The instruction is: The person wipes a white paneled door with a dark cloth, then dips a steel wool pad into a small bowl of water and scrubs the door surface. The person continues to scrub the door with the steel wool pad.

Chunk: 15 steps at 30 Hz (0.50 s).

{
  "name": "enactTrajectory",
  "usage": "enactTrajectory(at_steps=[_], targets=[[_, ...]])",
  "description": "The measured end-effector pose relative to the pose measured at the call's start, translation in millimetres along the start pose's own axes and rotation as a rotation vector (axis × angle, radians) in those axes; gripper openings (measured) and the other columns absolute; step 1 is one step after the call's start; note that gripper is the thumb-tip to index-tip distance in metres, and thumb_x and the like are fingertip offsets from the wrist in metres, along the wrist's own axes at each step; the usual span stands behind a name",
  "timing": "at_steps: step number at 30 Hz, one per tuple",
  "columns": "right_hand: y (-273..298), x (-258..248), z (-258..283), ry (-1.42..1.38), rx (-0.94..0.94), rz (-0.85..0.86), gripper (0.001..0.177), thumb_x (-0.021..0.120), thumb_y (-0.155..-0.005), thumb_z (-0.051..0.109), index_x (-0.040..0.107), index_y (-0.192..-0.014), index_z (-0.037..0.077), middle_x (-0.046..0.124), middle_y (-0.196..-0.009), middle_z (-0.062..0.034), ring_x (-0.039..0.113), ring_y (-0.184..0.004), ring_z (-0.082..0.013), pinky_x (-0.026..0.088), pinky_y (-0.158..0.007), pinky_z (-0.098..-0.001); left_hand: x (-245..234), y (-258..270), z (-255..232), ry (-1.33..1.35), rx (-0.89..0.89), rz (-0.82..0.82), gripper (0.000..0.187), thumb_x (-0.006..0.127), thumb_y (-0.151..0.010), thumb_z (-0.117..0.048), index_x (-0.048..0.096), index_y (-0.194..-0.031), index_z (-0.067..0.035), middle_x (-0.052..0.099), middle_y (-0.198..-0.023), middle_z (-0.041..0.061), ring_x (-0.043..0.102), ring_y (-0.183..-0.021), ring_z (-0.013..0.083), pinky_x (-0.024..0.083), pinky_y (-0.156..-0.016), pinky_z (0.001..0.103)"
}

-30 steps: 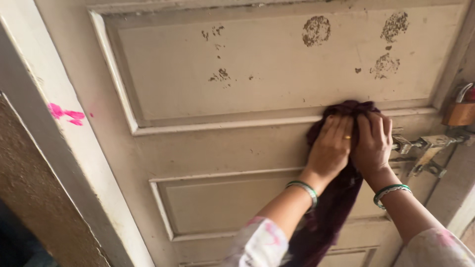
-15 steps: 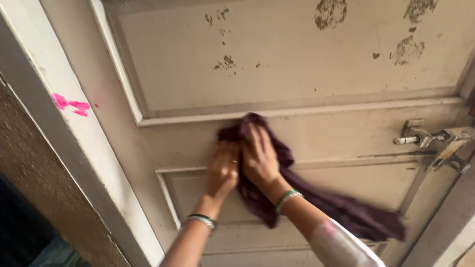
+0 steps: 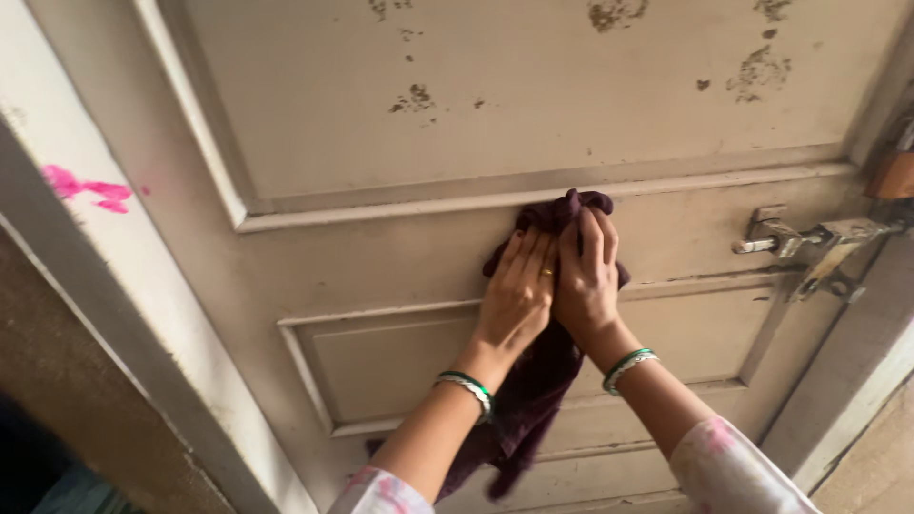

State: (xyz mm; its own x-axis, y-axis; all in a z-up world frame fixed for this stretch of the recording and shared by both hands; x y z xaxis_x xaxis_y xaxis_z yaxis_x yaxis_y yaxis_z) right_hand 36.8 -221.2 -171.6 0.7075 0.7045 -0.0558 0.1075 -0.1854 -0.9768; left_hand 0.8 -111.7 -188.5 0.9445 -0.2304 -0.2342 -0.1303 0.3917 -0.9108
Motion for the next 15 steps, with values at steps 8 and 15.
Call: enactTrajectory(at_steps=[8,15], targets=[[-41,36,131,-0.253,-0.151,0.039,0.048,0.064,-0.085,0.005,0.062,-0.128,-0.014,0.052,-0.141,-0.0273,0.054,-0.133,-0.0422,0.055,-0.108,-0.0435,-106,70,92,-0.225,-0.088,0.089,0.045,0.059,-0.083,0.005,0.061,-0.126,0.018,0.062,-0.131,0.036,0.058,-0.128,0.0471,0.037,-0.120,0.054],[-16,24,49,-0.116,-0.186,0.056,0.050,0.065,-0.082,0.005,0.062,-0.130,-0.009,0.055,-0.138,-0.0249,0.057,-0.124,-0.0419,0.056,-0.099,-0.0453,-27,43,47,-0.114,-0.061,0.058,0.047,0.059,-0.081,0.001,0.062,-0.124,0.019,0.062,-0.126,0.038,0.057,-0.125,0.0495,0.035,-0.120,0.060]])
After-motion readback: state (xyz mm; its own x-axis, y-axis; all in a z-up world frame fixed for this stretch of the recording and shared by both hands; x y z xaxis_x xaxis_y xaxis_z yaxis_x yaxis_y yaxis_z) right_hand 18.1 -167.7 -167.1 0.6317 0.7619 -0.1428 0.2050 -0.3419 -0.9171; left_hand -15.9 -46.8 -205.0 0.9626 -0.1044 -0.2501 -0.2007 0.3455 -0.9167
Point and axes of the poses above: each hand's wrist, its own y-axis away from the middle knuckle, its own x-axis out of the palm, z = x × y, the point moved 2 cm from there along -y, towards the middle knuckle
